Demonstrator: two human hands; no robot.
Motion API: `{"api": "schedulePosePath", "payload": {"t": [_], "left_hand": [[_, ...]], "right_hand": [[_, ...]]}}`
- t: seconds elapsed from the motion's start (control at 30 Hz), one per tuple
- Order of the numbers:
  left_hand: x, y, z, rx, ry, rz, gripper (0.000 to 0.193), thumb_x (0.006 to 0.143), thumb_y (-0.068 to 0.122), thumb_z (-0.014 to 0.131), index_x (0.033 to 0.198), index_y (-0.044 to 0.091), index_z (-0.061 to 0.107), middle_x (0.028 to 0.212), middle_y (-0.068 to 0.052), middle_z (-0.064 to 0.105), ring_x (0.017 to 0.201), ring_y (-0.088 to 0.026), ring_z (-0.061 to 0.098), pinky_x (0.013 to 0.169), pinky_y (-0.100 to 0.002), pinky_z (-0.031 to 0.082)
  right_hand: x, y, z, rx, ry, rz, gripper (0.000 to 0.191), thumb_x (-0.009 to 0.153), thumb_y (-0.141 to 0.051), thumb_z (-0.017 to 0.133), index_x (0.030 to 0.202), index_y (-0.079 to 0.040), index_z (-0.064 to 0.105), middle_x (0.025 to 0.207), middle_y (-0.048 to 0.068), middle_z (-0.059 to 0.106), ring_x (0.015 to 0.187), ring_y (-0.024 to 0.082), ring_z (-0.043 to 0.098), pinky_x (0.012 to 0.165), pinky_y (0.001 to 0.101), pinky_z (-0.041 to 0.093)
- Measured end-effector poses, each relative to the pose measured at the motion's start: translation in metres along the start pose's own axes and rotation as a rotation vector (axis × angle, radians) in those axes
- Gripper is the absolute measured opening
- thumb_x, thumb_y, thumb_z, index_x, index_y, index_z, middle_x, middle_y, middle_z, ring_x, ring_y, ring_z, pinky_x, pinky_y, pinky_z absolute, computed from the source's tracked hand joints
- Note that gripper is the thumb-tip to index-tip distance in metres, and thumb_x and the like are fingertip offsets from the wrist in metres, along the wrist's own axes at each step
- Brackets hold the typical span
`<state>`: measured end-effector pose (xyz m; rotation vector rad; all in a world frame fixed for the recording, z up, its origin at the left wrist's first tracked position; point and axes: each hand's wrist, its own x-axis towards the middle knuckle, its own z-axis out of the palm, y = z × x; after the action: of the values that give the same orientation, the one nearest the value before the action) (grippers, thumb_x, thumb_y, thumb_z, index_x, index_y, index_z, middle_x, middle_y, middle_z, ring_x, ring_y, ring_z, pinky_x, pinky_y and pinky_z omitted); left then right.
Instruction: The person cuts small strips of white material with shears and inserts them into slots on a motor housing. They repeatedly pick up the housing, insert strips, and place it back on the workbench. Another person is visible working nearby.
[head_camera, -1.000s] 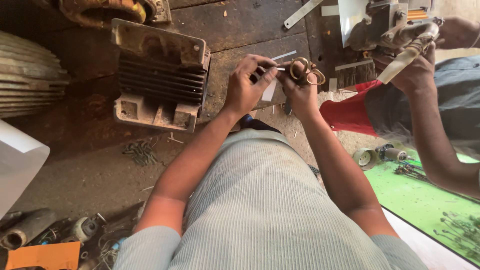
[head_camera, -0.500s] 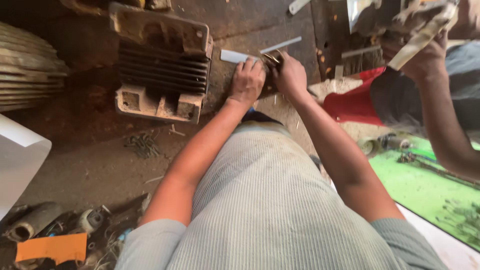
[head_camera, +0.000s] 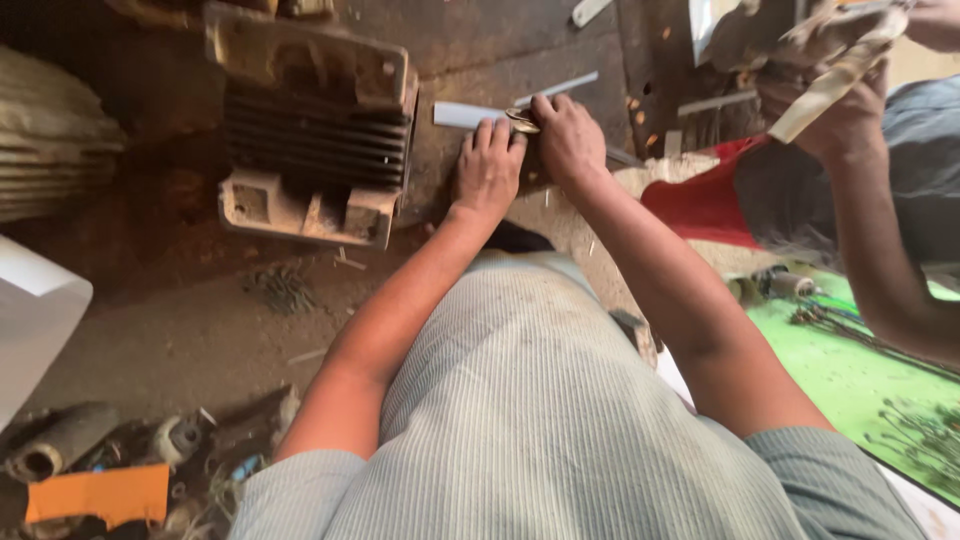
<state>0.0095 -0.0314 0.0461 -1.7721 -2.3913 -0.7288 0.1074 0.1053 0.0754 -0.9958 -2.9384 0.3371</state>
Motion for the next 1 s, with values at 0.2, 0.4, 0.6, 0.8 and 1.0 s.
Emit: {"api": "schedulePosePath", "payload": {"t": [0.2, 0.4, 0.6, 0.8, 1.0], "left_hand": [[0.033, -0.005, -0.004, -0.012, 0.009, 0.193, 0.012, 0.085, 0.014, 0.064, 0.096, 0.012, 0.068, 0.125, -0.009, 0.065, 0.11, -0.029, 0.061, 0.083, -0.042, 0.055], [0.063, 0.005, -0.069, 0.035, -0.062, 0.176, 0.018, 0.09, 0.005, 0.065, 0.106, 0.004, 0.07, 0.112, -0.013, 0.065, 0.097, -0.029, 0.067, 0.071, -0.038, 0.057], [0.069, 0.036, -0.152, -0.447, -0.02, -0.302, 0.014, 0.097, 0.004, 0.067, 0.111, 0.004, 0.071, 0.104, -0.014, 0.067, 0.089, -0.034, 0.07, 0.076, -0.043, 0.056], [0.024, 0.032, -0.15, -0.843, 0.092, -0.645, 0.012, 0.096, 0.004, 0.064, 0.106, 0.006, 0.07, 0.105, -0.013, 0.077, 0.098, -0.029, 0.075, 0.084, -0.036, 0.058], [-0.063, 0.014, -0.146, -0.462, 0.101, -0.716, 0.036, 0.101, 0.022, 0.07, 0.128, -0.001, 0.062, 0.121, -0.02, 0.07, 0.109, -0.033, 0.068, 0.088, -0.041, 0.054]], "right_hand": [[0.032, 0.03, -0.018, 0.388, 0.045, 0.061, 0.026, 0.099, -0.019, 0.068, 0.12, -0.006, 0.06, 0.104, 0.024, 0.066, 0.102, 0.049, 0.061, 0.085, 0.0546, 0.049], [0.016, 0.024, -0.062, 0.316, 0.419, 0.062, 0.046, 0.086, -0.017, 0.075, 0.126, -0.003, 0.058, 0.119, 0.022, 0.061, 0.107, 0.043, 0.057, 0.092, 0.0497, 0.047], [-0.031, -0.01, -0.113, 0.415, 0.418, -0.346, 0.054, 0.085, -0.019, 0.079, 0.133, -0.009, 0.059, 0.129, 0.014, 0.061, 0.121, 0.036, 0.059, 0.105, 0.049, 0.046], [-0.032, -0.04, -0.103, 0.542, 0.277, -0.594, 0.05, 0.083, -0.014, 0.082, 0.129, -0.007, 0.066, 0.122, 0.014, 0.065, 0.107, 0.035, 0.064, 0.09, 0.0458, 0.051], [-0.034, -0.076, -0.066, 0.862, 0.041, -0.539, 0.037, 0.086, -0.008, 0.08, 0.121, -0.006, 0.07, 0.11, 0.014, 0.068, 0.1, 0.032, 0.069, 0.085, 0.039, 0.057]]}}
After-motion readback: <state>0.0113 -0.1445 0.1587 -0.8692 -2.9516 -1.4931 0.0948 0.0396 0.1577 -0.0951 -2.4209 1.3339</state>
